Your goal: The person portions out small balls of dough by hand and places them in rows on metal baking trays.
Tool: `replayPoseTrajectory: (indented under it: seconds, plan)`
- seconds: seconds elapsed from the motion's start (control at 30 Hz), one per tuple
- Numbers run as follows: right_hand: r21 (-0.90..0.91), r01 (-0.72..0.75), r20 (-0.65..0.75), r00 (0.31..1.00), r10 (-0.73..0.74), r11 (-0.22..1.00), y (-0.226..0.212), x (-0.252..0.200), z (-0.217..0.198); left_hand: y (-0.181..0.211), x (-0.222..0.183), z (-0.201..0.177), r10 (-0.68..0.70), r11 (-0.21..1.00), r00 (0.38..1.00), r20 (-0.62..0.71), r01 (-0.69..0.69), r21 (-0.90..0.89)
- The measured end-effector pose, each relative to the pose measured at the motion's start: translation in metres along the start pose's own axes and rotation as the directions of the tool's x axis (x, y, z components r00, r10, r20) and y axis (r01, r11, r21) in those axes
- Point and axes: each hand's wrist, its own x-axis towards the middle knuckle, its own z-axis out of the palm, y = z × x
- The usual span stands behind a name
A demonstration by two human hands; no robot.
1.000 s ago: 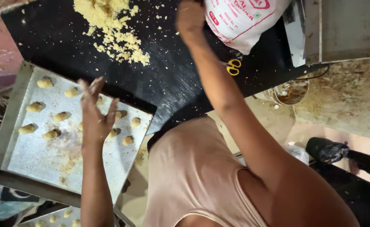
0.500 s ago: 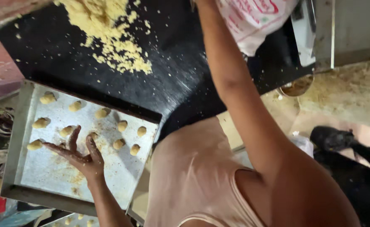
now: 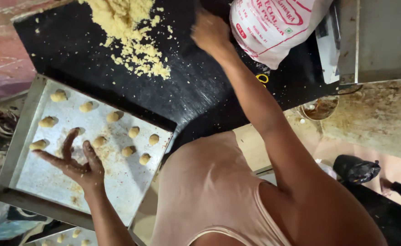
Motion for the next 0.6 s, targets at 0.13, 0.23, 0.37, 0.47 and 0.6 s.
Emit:
replayPoseTrajectory:
  seconds: [0.13, 0.23, 0.37, 0.47, 0.6]
  plan:
    - [-0.207, -0.221, 0.164, 0.953, 0.256, 0.953, -0.025, -0.056, -0.012, 0.008, -0.011, -0.002, -0.011, 0.996, 1.0, -0.006, 0.012, 0.094]
    - [-0.035, -0.166, 0.209, 0.963, 0.17, 0.985, -0.096, -0.032, 0.033, 0.011, -0.002, 0.016, 0.003, 0.998, 0.998, 0.07, -0.008, 0.069]
    - [0.342, -0.089, 0.237, 0.972, 0.006, 0.936, -0.078, -0.029, 0.027, -0.001, 0.002, 0.014, 0.191, 0.981, 0.967, 0.166, -0.193, -0.007]
    - [0.25, -0.045, 0.273, 0.962, -0.026, 0.967, -0.002, -0.094, -0.025, -0.02, -0.033, -0.003, 0.117, 0.987, 0.985, 0.123, -0.129, 0.091]
    - [0.243, -0.54, 0.501, 0.781, 0.372, 0.806, 0.042, -0.227, -0.079, -0.059, -0.095, -0.047, -0.015, 0.987, 1.0, -0.026, 0.019, 0.158]
